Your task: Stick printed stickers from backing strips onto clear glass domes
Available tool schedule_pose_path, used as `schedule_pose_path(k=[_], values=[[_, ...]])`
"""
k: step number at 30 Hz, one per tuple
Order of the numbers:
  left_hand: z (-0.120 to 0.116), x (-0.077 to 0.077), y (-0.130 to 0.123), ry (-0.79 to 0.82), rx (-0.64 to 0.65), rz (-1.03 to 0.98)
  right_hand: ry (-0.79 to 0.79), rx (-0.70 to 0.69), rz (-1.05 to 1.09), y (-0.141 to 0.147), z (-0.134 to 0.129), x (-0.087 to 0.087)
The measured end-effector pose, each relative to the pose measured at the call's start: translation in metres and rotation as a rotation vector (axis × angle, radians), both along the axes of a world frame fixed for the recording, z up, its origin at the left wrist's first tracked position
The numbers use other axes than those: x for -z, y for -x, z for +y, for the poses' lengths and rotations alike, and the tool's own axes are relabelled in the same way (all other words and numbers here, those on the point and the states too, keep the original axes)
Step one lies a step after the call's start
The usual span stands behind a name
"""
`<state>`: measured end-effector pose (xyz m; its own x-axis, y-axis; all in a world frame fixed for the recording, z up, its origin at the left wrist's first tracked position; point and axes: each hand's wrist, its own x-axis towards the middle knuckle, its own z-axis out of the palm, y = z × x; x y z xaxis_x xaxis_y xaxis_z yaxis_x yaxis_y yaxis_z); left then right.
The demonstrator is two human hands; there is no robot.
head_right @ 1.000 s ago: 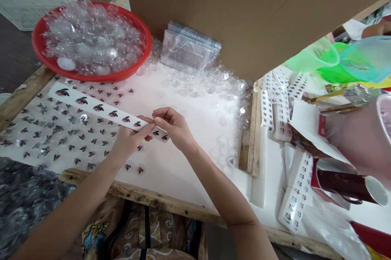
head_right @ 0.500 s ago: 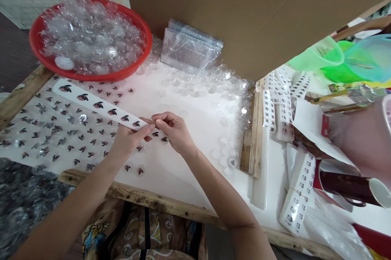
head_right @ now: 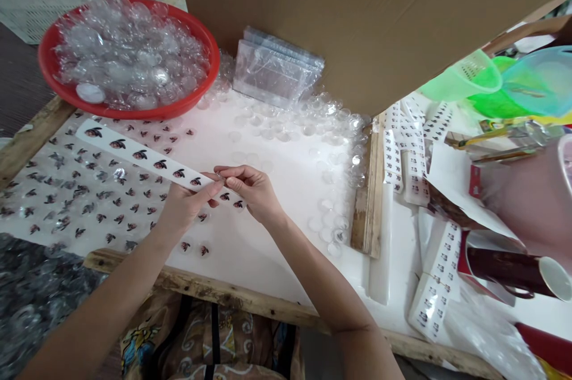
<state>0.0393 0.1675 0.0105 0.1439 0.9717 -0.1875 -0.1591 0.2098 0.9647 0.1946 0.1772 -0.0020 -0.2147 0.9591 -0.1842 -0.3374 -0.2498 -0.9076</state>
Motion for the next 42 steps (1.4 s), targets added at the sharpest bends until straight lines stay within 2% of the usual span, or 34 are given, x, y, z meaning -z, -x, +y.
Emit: schedule_pose_path(k=[16,27,35,42], values=[[0.0005,-0.0015,0.0,0.002,-0.018,0.053,-0.017,0.031,-0.034,0.0019,-0.0027,0.0011],[0.0006,0.0005,0.001,0.01,-0.021,0.022,-0.101,0.055,-0.055,0.0038,-0.0054,0.0036],[0.0006,0.0025,0.0019,-0.022,0.001,0.027,-0.017,0.067,0.001,0.0052,-0.0046,0.0017],[0.0007,0.0033,0.001,-0.033,-0.001,0.022,-0.02,0.069,0.021,0.0048,-0.0046,0.0027]])
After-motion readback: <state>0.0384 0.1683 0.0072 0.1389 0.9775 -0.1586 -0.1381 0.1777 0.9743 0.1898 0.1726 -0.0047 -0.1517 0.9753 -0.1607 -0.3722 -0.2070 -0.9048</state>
